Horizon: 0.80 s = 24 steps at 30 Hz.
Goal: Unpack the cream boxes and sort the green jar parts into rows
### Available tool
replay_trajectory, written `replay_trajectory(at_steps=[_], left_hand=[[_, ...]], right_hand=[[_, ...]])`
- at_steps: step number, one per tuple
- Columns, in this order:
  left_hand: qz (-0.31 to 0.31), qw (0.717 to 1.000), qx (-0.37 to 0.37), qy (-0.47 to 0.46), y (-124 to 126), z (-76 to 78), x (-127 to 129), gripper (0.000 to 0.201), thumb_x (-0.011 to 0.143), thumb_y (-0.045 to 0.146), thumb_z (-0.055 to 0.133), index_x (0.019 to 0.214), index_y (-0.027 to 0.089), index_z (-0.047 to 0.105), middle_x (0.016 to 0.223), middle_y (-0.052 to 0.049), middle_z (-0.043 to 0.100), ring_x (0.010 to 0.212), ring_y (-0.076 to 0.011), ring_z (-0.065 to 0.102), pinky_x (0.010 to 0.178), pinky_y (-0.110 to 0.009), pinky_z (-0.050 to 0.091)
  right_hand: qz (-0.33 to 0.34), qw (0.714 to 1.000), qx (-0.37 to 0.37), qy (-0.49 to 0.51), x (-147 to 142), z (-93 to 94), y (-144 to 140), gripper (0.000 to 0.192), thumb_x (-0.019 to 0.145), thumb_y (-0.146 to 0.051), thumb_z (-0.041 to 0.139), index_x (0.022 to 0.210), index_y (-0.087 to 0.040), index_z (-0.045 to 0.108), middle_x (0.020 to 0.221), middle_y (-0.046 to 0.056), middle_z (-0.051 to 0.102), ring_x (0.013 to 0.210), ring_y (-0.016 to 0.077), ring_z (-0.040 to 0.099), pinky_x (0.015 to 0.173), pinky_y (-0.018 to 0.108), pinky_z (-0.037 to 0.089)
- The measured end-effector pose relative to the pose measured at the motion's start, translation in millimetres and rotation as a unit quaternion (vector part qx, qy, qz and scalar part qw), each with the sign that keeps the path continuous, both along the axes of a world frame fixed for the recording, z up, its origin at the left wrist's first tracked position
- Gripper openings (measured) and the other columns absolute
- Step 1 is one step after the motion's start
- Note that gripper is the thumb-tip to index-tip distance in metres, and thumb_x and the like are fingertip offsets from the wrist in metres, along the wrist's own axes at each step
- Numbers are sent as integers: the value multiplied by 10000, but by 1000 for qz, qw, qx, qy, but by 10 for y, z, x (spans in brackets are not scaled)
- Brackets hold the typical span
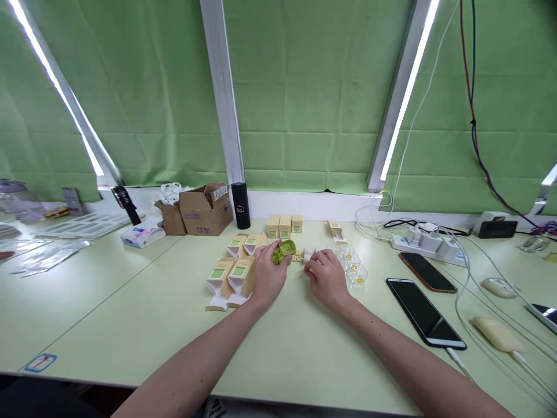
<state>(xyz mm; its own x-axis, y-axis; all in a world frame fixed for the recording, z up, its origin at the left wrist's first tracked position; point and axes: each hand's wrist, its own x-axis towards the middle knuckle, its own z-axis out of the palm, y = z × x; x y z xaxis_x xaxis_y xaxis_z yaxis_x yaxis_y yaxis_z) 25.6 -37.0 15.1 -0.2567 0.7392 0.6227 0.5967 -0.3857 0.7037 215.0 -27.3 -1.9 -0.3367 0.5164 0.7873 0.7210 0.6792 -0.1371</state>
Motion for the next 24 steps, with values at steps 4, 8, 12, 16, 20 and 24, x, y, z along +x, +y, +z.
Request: replay_trajectory(at_steps=[4, 8, 12, 16, 20, 24], left_hand=[[-2, 1000, 0, -11, 6, -10, 3, 458, 862, 300, 744, 1309, 235, 668, 1136, -95, 596, 1078, -245, 614, 973, -419, 536], [-9, 1000, 10, -14, -9, -7, 11, 441, 872, 309, 737, 1301, 236, 665, 1144, -92, 606, 1087, -235, 622, 975, -397, 538], [-2, 1000, -19, -17, -39, 23, 25, 443, 882, 324, 730, 1310, 238, 657, 1163, -93, 607, 1104, -230, 637, 988, -381, 534], [-7, 999, -23, -28, -56, 40, 38, 432, 888, 329, 728, 1303, 241, 651, 1184, -96, 606, 1118, -229, 645, 997, -380, 532], [-13, 999, -18, -36, -56, 32, 42, 405, 896, 345, 719, 1281, 237, 650, 1188, -99, 605, 1103, -229, 651, 983, -385, 539], [-15, 999, -13, -31, -54, 23, 43, 382, 904, 354, 705, 1262, 232, 650, 1166, -100, 612, 1093, -232, 648, 968, -387, 540]], right_hand=[[-22, 999, 2, -48, -132, -56, 120, 216, 746, 1, 671, 730, -213, 689, 902, 86, 657, 975, 274, 499, 764, 412, 418], [-54, 996, -8, -76, -233, -83, 202, 194, 764, -21, 678, 724, -208, 706, 905, 104, 656, 997, 280, 483, 804, 417, 382], [-107, 983, -68, -129, -284, -66, 227, 132, 842, -107, 666, 803, -193, 758, 980, 121, 667, 1040, 285, 465, 874, 418, 343], [-136, 974, -100, -149, -316, -53, 241, 146, 888, -156, 637, 871, -190, 778, 1048, 128, 669, 1079, 290, 446, 908, 418, 310], [-150, 971, -106, -153, -340, -58, 261, 145, 894, -173, 633, 902, -182, 778, 1068, 134, 671, 1091, 298, 441, 908, 423, 299], [-148, 972, -100, -154, -347, -66, 269, 151, 895, -175, 624, 904, -174, 775, 1061, 137, 673, 1090, 300, 440, 904, 426, 298]])
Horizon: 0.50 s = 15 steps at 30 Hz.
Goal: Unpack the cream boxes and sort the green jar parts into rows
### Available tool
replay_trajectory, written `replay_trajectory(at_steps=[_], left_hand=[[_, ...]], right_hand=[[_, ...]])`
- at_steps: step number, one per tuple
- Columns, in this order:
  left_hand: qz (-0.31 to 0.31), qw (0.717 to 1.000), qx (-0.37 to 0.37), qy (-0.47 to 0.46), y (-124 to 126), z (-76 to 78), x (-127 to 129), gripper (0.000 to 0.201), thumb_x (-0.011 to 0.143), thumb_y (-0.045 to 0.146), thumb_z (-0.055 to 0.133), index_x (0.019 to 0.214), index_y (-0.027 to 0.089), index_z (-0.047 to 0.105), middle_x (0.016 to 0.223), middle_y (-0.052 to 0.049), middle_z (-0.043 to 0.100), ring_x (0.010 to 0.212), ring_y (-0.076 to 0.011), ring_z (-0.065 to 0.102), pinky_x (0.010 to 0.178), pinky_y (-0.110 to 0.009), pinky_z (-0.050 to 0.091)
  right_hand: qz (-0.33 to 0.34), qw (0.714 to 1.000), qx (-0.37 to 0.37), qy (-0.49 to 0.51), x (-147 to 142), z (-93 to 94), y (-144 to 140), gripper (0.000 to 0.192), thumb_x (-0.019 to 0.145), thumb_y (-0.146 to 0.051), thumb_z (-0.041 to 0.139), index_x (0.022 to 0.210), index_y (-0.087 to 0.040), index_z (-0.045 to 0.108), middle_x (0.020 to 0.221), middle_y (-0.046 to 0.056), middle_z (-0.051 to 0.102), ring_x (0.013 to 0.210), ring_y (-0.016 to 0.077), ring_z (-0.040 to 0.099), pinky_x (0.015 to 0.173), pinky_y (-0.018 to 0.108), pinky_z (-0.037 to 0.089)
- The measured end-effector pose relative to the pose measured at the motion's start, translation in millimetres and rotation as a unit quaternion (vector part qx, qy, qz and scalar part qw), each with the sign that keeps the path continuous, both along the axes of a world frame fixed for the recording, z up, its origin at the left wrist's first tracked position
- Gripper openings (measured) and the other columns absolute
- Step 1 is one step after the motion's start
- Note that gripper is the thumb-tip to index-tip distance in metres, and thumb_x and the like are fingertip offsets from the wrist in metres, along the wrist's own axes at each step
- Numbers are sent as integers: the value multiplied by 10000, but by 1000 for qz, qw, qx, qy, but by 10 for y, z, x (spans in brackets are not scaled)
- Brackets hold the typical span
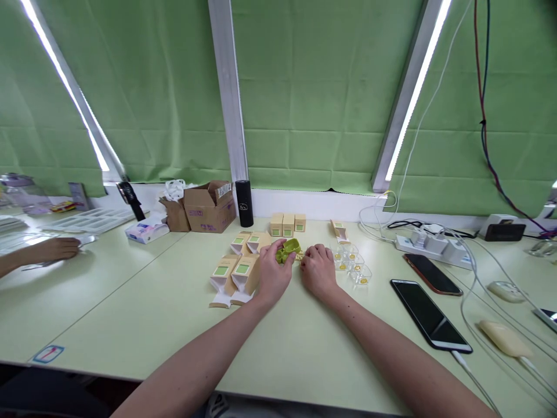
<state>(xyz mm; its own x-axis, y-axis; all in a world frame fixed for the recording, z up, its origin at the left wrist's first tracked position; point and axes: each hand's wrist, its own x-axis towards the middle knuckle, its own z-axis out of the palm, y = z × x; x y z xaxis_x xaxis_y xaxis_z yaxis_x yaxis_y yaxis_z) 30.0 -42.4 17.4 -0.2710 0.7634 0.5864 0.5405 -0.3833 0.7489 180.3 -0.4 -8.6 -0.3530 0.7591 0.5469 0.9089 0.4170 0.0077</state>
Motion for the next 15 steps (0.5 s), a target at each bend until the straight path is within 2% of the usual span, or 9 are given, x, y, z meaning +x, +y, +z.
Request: replay_trajectory(at_steps=[10, 15], left_hand=[[-1, 1000, 10, 1, 23, -20, -3, 322, 919, 385, 680, 1205, 239, 661, 1121, -102, 661, 1068, -240, 657, 908, -363, 526], [-21, 999, 10, -41, 33, -8, 1, 293, 917, 420, 681, 1139, 231, 660, 1121, -99, 707, 1054, -235, 685, 862, -330, 516]], right_hand=[[-8, 1000, -6, -7, -4, -3, -12, 189, 907, -166, 584, 932, -167, 771, 1053, 152, 660, 1098, 309, 429, 917, 440, 295], [-10, 1000, 2, -4, -9, -9, -12, 181, 905, -170, 587, 921, -160, 767, 1031, 151, 660, 1091, 308, 432, 916, 438, 297]])
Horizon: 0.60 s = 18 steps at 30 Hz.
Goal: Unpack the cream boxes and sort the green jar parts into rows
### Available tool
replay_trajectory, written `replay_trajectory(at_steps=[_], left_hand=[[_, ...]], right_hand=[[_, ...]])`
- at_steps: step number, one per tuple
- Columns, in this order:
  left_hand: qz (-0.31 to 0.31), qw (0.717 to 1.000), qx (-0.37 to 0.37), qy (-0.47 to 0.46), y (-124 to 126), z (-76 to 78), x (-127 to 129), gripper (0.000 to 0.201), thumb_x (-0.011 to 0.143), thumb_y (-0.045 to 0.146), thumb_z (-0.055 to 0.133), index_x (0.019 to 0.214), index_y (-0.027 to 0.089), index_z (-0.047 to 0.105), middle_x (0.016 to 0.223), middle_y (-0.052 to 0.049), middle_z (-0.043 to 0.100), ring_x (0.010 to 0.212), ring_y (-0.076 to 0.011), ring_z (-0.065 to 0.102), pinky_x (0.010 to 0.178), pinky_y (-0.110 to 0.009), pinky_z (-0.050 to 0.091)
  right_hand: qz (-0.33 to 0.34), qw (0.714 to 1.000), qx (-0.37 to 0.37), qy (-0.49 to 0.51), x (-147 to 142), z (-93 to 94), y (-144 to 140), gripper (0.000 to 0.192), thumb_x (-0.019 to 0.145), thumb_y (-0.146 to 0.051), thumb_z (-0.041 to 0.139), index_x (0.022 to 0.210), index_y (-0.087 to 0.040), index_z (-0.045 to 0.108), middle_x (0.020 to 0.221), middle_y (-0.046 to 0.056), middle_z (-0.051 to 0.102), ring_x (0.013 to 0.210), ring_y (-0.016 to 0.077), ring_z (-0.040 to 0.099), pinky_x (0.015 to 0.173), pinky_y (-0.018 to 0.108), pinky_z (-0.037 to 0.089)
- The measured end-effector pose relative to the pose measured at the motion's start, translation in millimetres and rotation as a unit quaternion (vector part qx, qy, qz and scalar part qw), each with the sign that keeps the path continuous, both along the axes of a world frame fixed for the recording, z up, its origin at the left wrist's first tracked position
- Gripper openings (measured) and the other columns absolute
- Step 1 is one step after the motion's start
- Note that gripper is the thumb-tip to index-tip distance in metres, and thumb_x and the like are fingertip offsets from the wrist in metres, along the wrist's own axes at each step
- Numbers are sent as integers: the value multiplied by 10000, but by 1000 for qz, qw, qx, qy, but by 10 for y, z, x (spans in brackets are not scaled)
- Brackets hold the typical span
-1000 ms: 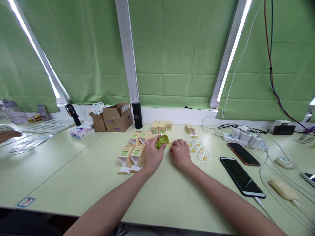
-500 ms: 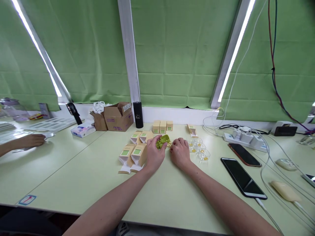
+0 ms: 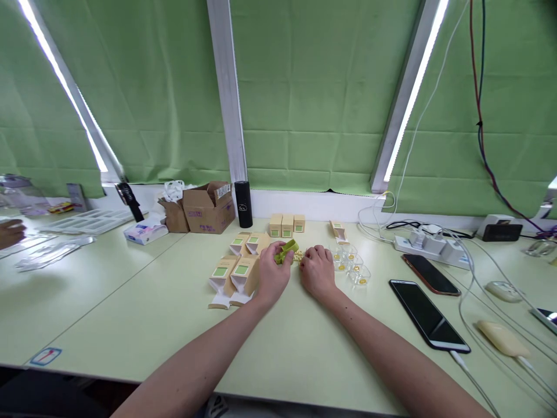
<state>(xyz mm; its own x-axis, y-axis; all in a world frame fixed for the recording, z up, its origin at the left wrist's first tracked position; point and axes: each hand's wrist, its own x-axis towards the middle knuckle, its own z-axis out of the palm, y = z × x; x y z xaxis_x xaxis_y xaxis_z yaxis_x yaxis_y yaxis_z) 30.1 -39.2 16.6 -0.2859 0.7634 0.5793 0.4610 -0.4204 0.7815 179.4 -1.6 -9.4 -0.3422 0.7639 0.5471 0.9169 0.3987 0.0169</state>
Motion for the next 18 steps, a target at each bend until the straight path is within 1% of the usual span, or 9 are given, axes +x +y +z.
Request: replay_trajectory(at_steps=[2, 5, 9, 12, 14, 15, 16, 18], left_hand=[[-17, 999, -13, -32, 0, 16, 8, 294, 918, 447, 677, 1105, 221, 655, 1103, -99, 731, 1005, -226, 707, 800, -305, 518], [-50, 993, -47, -97, 4, 44, 25, 325, 922, 494, 662, 1062, 203, 635, 988, -90, 765, 894, -215, 736, 708, -283, 520], [-88, 975, -73, -191, 22, 75, 39, 364, 905, 545, 664, 990, 194, 612, 861, -78, 773, 816, -217, 756, 730, -300, 544], [-95, 961, -98, -241, 38, 90, 37, 365, 901, 558, 649, 903, 197, 597, 799, -73, 766, 750, -206, 749, 643, -268, 505], [-110, 947, -128, -275, 45, 96, 31, 366, 901, 555, 636, 861, 196, 580, 745, -75, 757, 722, -203, 742, 556, -234, 433], [-128, 936, -146, -294, 47, 97, 28, 364, 900, 551, 633, 855, 194, 574, 723, -78, 752, 709, -202, 738, 528, -225, 401], [-149, 923, -164, -315, 47, 97, 26, 360, 897, 544, 635, 859, 192, 569, 706, -82, 749, 695, -202, 733, 512, -219, 380], [-192, 894, -197, -353, 46, 90, 25, 338, 897, 516, 635, 887, 187, 562, 694, -91, 748, 669, -197, 723, 507, -216, 374]], right_hand=[[-1, 1000, 1, 3, 0, 8, -9, 166, 899, -168, 595, 906, -161, 761, 1032, 148, 661, 1090, 306, 435, 913, 435, 299], [5, 1000, 1, 10, 4, 39, -43, 137, 880, -165, 619, 918, -172, 751, 1050, 137, 664, 1099, 303, 442, 915, 428, 303], [22, 1000, -5, 14, 9, 123, -155, 127, 851, -147, 641, 930, -184, 733, 1055, 129, 669, 1106, 303, 467, 910, 416, 313], [46, 999, -27, -4, 4, 195, -312, 86, 848, -149, 638, 886, -183, 707, 1033, 123, 680, 1064, 289, 517, 862, 394, 328], [71, 995, -66, -22, -3, 224, -445, 74, 870, -171, 622, 895, -186, 690, 991, 104, 696, 978, 256, 570, 771, 365, 329], [77, 992, -91, -25, -7, 226, -513, 78, 886, -184, 610, 915, -189, 682, 976, 90, 706, 918, 235, 594, 712, 352, 312], [83, 989, -118, -26, -10, 222, -579, 84, 901, -202, 600, 939, -193, 674, 966, 78, 718, 862, 217, 612, 663, 344, 286], [91, 983, -158, -21, -10, 195, -686, 101, 938, -239, 572, 969, -202, 660, 964, 63, 740, 805, 197, 638, 614, 336, 238]])
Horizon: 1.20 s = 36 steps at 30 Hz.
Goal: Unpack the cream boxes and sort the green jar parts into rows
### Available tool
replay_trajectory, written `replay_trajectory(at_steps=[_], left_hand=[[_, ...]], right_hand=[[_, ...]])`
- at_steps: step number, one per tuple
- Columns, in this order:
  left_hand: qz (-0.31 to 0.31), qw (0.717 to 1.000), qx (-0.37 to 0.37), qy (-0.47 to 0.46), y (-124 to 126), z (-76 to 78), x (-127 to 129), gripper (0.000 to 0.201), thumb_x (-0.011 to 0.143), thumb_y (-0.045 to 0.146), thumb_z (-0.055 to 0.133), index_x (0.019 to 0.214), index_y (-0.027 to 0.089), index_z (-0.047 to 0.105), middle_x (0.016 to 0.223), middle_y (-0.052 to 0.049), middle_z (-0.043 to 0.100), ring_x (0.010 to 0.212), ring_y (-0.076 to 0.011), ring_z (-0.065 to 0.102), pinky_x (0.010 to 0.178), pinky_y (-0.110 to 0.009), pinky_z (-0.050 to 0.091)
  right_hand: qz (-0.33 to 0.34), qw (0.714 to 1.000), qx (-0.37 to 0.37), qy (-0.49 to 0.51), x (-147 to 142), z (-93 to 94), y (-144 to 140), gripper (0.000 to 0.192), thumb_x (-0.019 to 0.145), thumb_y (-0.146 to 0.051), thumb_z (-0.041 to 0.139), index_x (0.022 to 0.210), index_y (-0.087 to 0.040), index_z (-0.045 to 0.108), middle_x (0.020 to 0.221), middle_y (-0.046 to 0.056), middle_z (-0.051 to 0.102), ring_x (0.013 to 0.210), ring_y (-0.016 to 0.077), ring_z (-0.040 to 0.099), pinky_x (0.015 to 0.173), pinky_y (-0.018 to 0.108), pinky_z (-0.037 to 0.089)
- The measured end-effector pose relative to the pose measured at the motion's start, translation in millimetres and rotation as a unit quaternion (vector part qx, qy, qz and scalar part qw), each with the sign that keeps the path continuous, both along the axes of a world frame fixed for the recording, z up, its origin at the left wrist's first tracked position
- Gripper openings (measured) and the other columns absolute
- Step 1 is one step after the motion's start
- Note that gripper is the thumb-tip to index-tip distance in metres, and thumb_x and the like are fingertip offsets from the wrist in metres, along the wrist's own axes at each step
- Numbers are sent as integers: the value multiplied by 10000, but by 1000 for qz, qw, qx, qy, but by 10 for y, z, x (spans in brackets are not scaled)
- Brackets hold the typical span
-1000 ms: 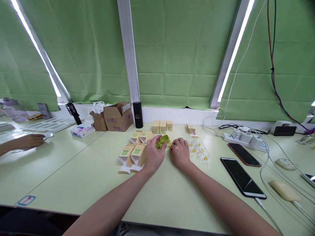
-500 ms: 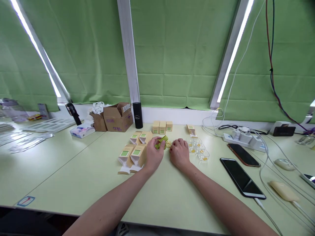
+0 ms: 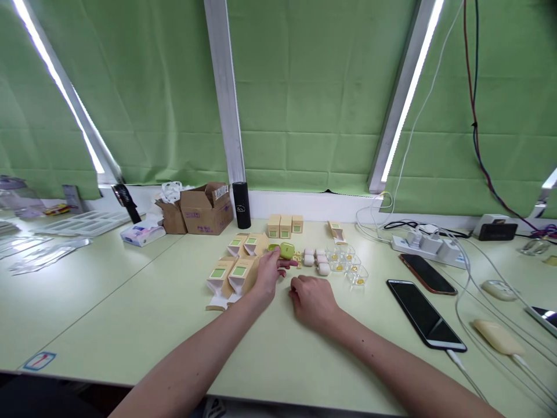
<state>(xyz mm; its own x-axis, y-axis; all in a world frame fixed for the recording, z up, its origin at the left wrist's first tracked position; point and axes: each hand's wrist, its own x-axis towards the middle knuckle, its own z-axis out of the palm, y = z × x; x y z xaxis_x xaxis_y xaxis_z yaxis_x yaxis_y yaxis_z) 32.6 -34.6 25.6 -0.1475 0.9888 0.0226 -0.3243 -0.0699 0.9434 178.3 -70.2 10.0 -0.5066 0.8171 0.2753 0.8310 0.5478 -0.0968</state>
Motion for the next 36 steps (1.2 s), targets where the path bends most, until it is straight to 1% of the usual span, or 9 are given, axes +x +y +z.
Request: replay_trajectory(at_steps=[5, 11, 15, 19, 24, 27, 29, 31, 36], left_hand=[[-51, 997, -33, -53, -12, -21, 12, 265, 938, 442, 573, 928, 178, 555, 704, -100, 749, 591, -156, 667, 531, -223, 401], [-47, 998, -12, -35, -30, -4, 5, 290, 911, 458, 586, 944, 171, 568, 700, -83, 726, 623, -157, 652, 524, -225, 375], [9, 999, 29, 28, -18, 4, -21, 313, 852, 492, 652, 846, 196, 549, 615, -6, 640, 576, -140, 601, 505, -222, 315], [50, 980, 95, 170, -12, 39, -61, 344, 857, 514, 661, 759, 207, 540, 555, 33, 557, 533, -126, 519, 550, -247, 347], [94, 912, 150, 371, -62, 103, -104, 214, 949, 393, 568, 812, 229, 571, 660, 6, 621, 631, -178, 583, 636, -284, 404], [120, 828, 169, 521, -102, 124, -121, 107, 937, 248, 548, 875, 237, 636, 784, -45, 691, 780, -233, 631, 708, -325, 423], [118, 762, 188, 608, -125, 135, -128, 136, 911, 191, 556, 862, 239, 674, 819, -74, 709, 854, -269, 628, 755, -359, 426], [102, 715, 199, 663, -145, 149, -133, 171, 895, 168, 565, 823, 244, 700, 800, -86, 716, 869, -289, 616, 775, -382, 420], [74, 665, 193, 718, -181, 201, -140, 250, 867, 139, 568, 702, 257, 713, 752, -94, 717, 854, -292, 596, 784, -398, 404]], right_hand=[[5, 998, -41, 37, 47, -49, -86, 102, 968, -245, 547, 970, -222, 646, 966, 31, 764, 837, 189, 686, 615, 314, 239], [28, 996, -60, 56, 115, -1, -79, 103, 958, -222, 565, 976, -228, 667, 972, 25, 775, 866, 183, 696, 642, 294, 276], [45, 995, -61, 72, 141, 5, -72, 121, 939, -212, 573, 980, -236, 684, 953, 13, 781, 836, 177, 694, 643, 283, 285], [50, 993, -69, 77, 155, 16, -59, 132, 942, -222, 582, 1002, -238, 699, 968, 15, 788, 845, 179, 703, 652, 275, 300], [45, 993, -80, 71, 160, 47, -62, 133, 954, -229, 587, 1006, -241, 709, 987, 19, 793, 870, 182, 714, 664, 275, 318], [45, 994, -79, 69, 163, 47, -62, 137, 957, -228, 584, 1004, -245, 711, 983, 14, 792, 871, 181, 713, 665, 276, 323], [46, 994, -75, 73, 165, 41, -58, 140, 953, -225, 582, 995, -247, 713, 979, 11, 792, 865, 180, 711, 662, 275, 319], [46, 993, -75, 75, 166, 35, -52, 141, 949, -224, 582, 986, -246, 716, 976, 13, 791, 860, 180, 707, 659, 276, 314], [43, 993, -79, 73, 168, 25, -39, 142, 952, -229, 579, 980, -242, 718, 973, 27, 788, 848, 178, 699, 661, 274, 312]])
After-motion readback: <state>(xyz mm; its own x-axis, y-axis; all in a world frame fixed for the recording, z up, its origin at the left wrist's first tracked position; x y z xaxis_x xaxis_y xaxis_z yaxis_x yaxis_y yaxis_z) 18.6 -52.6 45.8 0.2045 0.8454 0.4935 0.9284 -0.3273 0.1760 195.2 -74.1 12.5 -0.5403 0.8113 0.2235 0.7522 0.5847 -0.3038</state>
